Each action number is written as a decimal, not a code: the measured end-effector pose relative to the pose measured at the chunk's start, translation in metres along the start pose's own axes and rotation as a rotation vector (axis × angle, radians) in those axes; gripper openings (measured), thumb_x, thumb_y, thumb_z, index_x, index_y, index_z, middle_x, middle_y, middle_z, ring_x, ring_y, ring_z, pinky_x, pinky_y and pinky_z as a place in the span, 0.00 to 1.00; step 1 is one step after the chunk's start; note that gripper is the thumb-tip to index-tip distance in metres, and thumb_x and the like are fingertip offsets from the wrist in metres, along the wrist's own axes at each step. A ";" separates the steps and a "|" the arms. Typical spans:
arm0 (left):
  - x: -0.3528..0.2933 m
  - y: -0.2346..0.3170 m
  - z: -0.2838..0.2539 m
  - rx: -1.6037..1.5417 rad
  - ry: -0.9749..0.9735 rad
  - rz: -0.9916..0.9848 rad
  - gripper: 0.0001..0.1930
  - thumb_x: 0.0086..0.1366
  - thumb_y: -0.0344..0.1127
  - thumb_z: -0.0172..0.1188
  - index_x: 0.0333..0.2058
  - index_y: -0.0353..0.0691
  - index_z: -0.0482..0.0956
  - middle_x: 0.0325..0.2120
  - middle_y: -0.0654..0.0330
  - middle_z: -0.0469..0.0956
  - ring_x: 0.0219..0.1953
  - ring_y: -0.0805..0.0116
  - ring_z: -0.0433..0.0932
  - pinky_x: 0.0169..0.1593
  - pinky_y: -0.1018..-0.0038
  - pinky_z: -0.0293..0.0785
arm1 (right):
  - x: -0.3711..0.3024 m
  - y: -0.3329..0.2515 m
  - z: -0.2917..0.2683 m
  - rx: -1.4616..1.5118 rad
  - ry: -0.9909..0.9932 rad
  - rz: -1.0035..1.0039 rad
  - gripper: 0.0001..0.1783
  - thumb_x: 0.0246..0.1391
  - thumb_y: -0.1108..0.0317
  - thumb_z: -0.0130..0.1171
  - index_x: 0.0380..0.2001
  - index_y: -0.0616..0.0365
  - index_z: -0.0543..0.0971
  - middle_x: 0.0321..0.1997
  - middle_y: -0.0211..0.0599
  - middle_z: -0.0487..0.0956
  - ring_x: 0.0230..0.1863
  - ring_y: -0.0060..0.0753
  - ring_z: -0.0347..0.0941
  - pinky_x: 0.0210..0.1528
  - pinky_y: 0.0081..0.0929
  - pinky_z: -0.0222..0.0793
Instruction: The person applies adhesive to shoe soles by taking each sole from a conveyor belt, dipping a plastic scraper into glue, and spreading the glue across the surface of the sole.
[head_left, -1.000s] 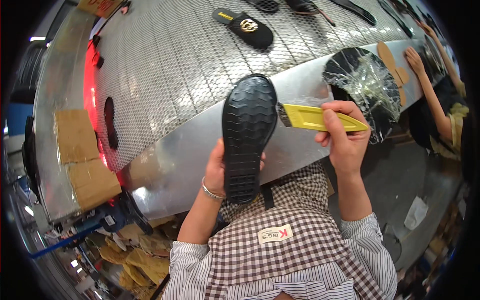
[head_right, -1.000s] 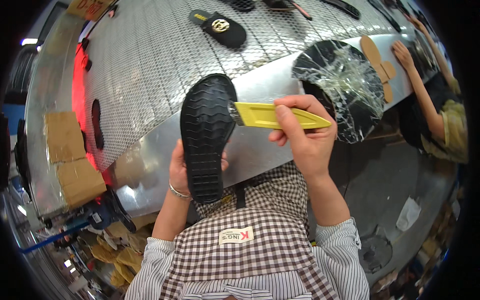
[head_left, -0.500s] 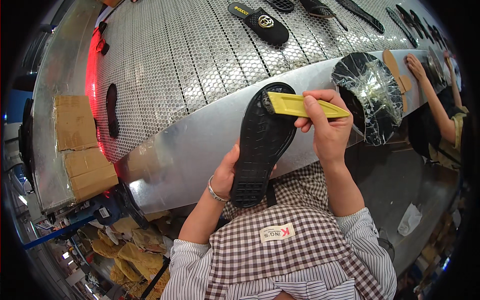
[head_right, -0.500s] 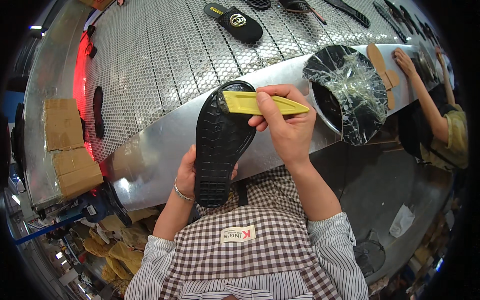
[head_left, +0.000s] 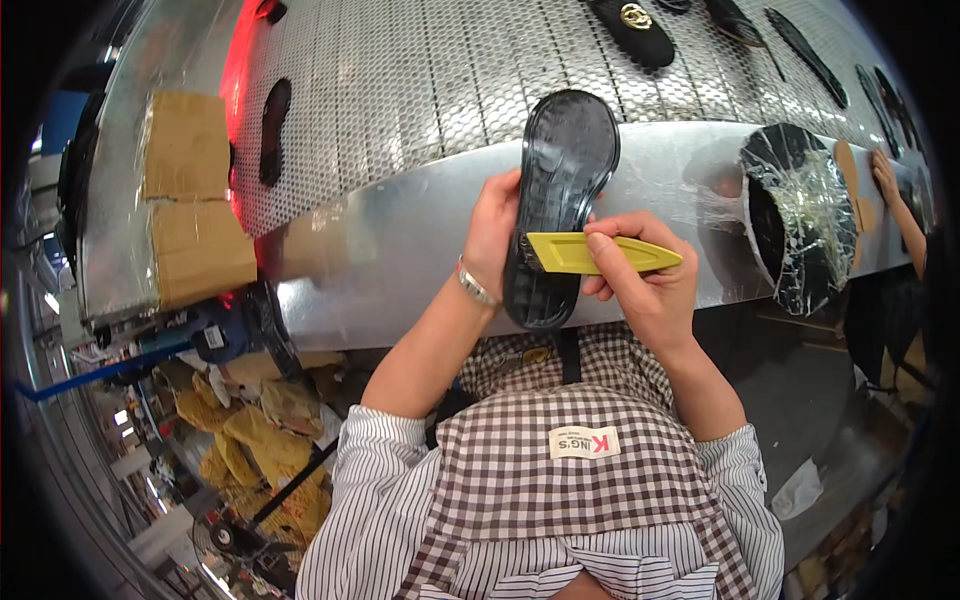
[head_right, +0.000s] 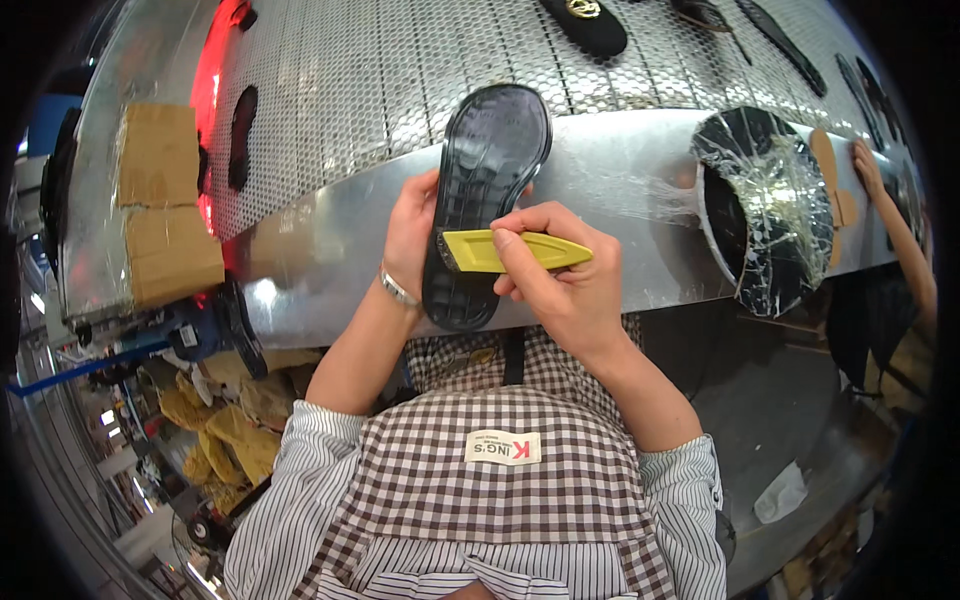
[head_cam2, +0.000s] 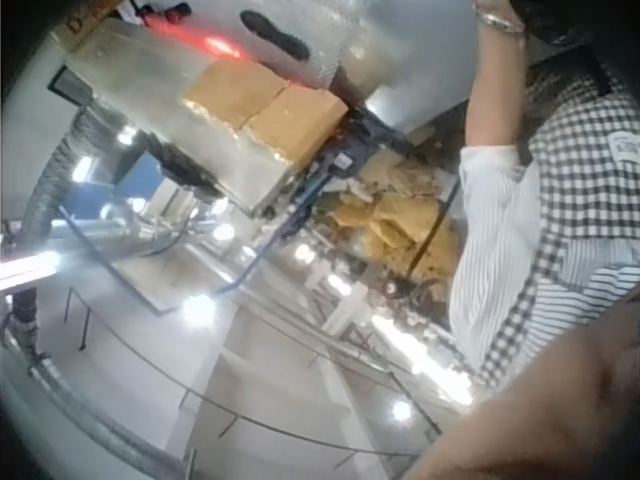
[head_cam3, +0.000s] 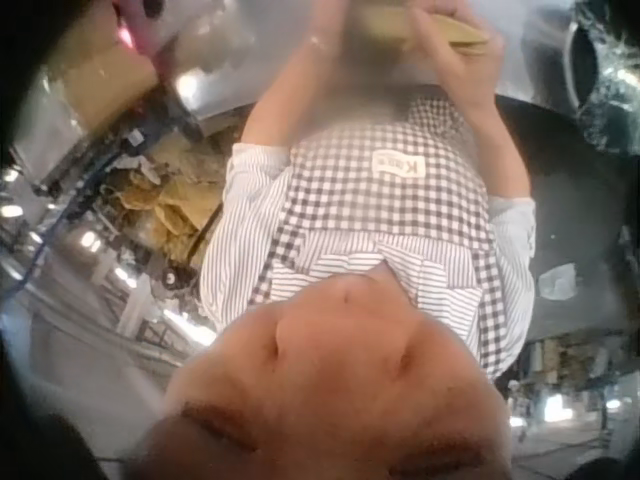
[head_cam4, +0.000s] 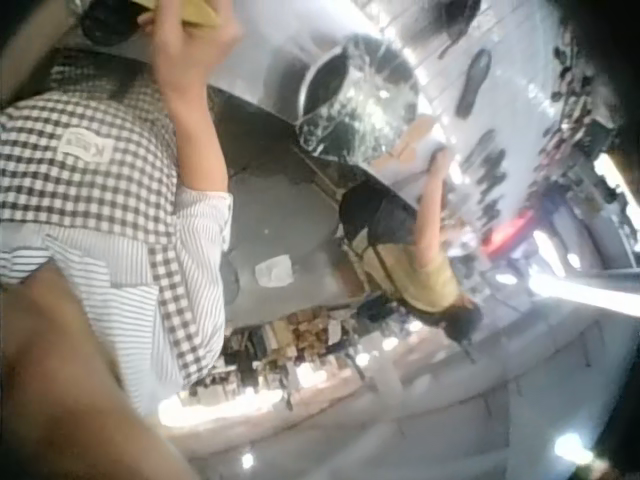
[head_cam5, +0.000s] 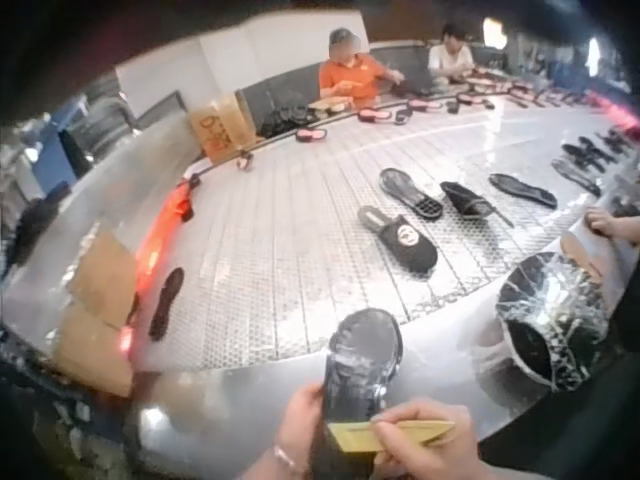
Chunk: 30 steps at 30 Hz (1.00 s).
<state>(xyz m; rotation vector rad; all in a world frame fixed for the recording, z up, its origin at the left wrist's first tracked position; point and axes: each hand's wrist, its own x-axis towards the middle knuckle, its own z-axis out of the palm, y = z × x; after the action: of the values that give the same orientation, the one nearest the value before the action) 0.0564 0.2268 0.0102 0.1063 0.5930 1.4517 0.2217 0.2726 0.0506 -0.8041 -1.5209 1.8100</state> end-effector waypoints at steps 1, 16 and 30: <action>0.002 0.002 0.001 0.047 -0.003 0.028 0.28 0.68 0.48 0.31 0.48 0.31 0.72 0.39 0.50 0.79 0.37 0.62 0.80 0.42 0.65 0.79 | -0.004 -0.001 0.002 -0.011 -0.010 -0.003 0.06 0.57 0.72 0.57 0.33 0.66 0.78 0.25 0.34 0.79 0.20 0.17 0.75 0.20 0.13 0.69; -0.002 -0.005 -0.009 0.034 -0.029 -0.044 0.29 0.68 0.48 0.30 0.50 0.31 0.72 0.40 0.46 0.78 0.39 0.58 0.80 0.47 0.64 0.76 | 0.017 -0.047 -0.009 -0.523 -0.650 -0.231 0.05 0.48 0.71 0.62 0.27 0.62 0.79 0.24 0.43 0.79 0.25 0.40 0.77 0.28 0.30 0.71; -0.008 -0.020 -0.033 -0.382 -0.193 -0.269 0.22 0.70 0.46 0.36 0.44 0.37 0.74 0.38 0.58 0.80 0.37 0.62 0.79 0.43 0.65 0.76 | 0.033 -0.100 0.037 -1.166 -1.181 -0.809 0.07 0.37 0.72 0.58 0.13 0.64 0.74 0.17 0.42 0.74 0.26 0.41 0.76 0.28 0.32 0.71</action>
<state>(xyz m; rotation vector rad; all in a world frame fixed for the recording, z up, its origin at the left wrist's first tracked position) 0.0595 0.2073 -0.0241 -0.1293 0.1582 1.2511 0.1810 0.2897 0.1530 0.6635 -3.0595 0.5368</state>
